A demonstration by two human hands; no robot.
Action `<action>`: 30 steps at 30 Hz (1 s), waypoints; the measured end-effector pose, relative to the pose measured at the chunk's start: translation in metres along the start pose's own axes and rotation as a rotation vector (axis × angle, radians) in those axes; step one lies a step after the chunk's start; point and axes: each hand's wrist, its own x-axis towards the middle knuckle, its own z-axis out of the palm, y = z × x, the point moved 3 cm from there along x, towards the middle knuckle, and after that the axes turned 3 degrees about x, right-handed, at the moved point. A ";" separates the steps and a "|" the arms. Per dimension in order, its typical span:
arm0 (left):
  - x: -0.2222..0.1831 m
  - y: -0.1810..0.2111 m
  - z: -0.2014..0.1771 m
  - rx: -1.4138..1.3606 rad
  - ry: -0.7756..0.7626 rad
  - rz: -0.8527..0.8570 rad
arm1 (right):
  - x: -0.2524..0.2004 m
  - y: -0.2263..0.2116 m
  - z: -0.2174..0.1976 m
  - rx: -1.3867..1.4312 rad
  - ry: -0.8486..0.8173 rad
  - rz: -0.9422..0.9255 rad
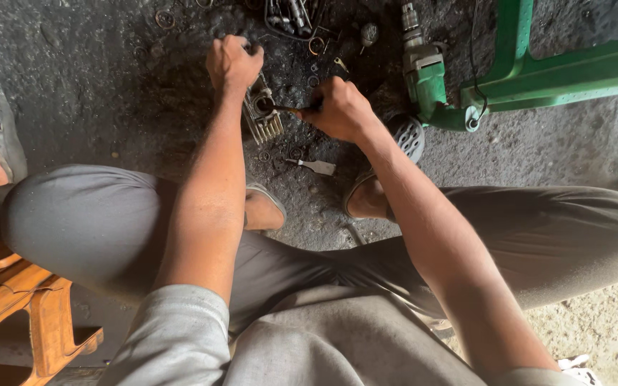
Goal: The person scrapes material from the surface of a metal engine component using a screwdriver and then wipes the component with a cloth.
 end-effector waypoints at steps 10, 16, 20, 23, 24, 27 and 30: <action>-0.006 -0.007 -0.010 0.016 0.156 0.031 | -0.039 0.038 0.039 0.313 -0.020 0.274; -0.002 -0.010 -0.010 -0.028 0.045 -0.064 | -0.004 0.038 0.038 -0.075 0.022 0.095; -0.004 -0.011 -0.014 0.015 0.079 -0.036 | -0.039 0.070 0.061 0.660 -0.177 0.434; -0.015 -0.007 -0.022 0.050 0.320 0.137 | -0.037 0.070 0.045 0.615 0.003 0.199; -0.017 -0.009 -0.022 0.037 0.300 0.148 | -0.035 0.059 0.039 0.492 0.084 0.027; -0.023 -0.017 -0.018 -0.007 0.166 0.092 | -0.028 0.038 0.025 -0.073 0.000 0.229; -0.014 -0.012 -0.015 -0.025 0.032 -0.008 | -0.025 0.004 0.013 -0.306 -0.022 0.160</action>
